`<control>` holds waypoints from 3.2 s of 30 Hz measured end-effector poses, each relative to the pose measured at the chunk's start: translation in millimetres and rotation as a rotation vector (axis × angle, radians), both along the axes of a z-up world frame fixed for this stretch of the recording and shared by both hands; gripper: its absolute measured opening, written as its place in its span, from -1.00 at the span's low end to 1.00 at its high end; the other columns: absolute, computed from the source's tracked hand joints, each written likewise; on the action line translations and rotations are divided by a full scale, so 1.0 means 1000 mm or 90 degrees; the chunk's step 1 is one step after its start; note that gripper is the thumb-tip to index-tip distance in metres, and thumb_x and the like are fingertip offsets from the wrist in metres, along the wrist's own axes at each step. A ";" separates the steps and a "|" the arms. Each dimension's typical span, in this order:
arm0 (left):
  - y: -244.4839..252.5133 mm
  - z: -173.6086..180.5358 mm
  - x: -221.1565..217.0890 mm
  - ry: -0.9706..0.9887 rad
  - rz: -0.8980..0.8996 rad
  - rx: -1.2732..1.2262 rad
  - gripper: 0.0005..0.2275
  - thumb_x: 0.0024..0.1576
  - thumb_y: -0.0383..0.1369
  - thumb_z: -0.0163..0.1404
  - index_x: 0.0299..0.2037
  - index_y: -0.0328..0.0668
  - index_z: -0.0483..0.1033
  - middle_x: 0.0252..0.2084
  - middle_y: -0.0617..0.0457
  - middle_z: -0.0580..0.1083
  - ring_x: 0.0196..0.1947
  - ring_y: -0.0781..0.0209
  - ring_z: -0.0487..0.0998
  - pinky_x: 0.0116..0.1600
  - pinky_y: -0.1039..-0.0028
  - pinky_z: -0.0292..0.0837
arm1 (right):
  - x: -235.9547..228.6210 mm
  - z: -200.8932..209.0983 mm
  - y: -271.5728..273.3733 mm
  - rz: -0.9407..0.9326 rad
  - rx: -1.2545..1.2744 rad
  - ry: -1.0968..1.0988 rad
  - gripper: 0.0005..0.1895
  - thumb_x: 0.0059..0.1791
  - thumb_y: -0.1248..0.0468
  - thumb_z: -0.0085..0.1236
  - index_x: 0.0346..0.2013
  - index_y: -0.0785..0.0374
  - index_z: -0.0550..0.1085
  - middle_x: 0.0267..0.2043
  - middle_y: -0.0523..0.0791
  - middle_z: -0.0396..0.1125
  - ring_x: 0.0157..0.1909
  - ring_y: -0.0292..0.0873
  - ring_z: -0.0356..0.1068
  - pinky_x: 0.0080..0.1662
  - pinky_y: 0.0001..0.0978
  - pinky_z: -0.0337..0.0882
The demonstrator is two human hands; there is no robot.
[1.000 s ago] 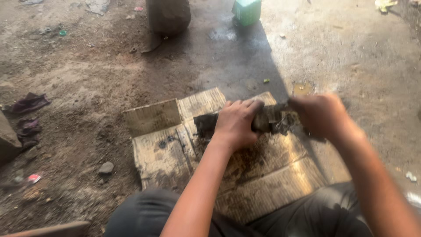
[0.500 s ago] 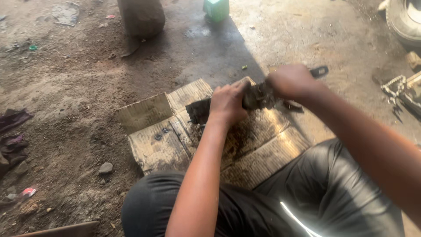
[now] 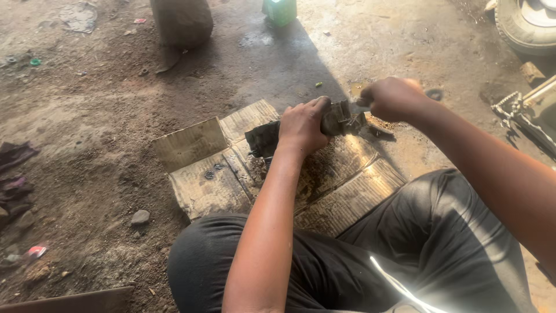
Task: The person scrapes grime and residue from the surfaces of a metal engine housing using a flat metal strip. They turn the part over to reach different areas and clean off the accumulation.
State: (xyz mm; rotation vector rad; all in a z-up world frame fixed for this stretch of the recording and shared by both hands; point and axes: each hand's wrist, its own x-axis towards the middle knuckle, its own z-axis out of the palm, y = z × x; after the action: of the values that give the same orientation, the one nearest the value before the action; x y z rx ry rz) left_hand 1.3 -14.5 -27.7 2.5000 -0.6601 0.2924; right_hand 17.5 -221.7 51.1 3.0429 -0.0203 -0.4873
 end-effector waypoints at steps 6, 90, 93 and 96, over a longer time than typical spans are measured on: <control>0.002 -0.001 0.002 -0.039 -0.004 -0.024 -0.44 -0.23 -0.26 0.29 0.04 0.12 0.39 -0.10 0.14 0.55 -0.08 0.07 0.59 -0.04 0.19 0.42 | -0.008 0.001 0.033 0.169 -0.233 -0.080 -0.85 0.06 0.09 0.17 -0.21 -0.06 0.66 -0.35 -0.19 0.53 -0.32 -0.24 0.51 -0.29 -0.35 0.45; 0.006 0.014 -0.003 0.090 0.006 0.033 -0.36 -0.16 -0.29 0.30 0.17 0.19 0.31 -0.08 0.16 0.53 -0.04 0.12 0.56 0.07 0.22 0.41 | 0.008 -0.018 0.006 -0.043 0.071 0.116 -0.70 0.18 0.16 -0.07 -0.14 0.24 0.59 -0.32 -0.03 0.54 -0.40 -0.19 0.43 -0.24 -0.28 0.44; 0.003 0.014 -0.004 0.092 -0.002 0.053 -0.42 -0.14 -0.30 0.29 0.12 0.20 0.35 -0.08 0.21 0.55 -0.01 0.16 0.57 0.05 0.23 0.43 | 0.016 -0.034 -0.019 -0.047 0.193 0.105 -0.70 0.17 0.11 -0.06 -0.05 0.19 0.56 -0.34 -0.09 0.49 -0.39 -0.22 0.42 -0.19 -0.29 0.41; 0.001 0.013 -0.003 0.097 -0.001 0.059 -0.44 -0.11 -0.23 0.32 0.11 0.19 0.35 -0.08 0.19 0.54 -0.02 0.15 0.57 0.08 0.23 0.42 | 0.023 -0.050 -0.030 -0.018 0.130 0.049 -0.72 0.16 0.15 -0.07 -0.07 0.12 0.60 -0.38 -0.09 0.50 -0.44 -0.21 0.36 -0.29 -0.32 0.40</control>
State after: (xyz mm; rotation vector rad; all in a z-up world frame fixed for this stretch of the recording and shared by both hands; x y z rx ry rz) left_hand -1.6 -13.0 -14.4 2.5778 -0.6265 0.0707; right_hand 40.1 -251.7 1.3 3.2222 -0.0116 -0.6473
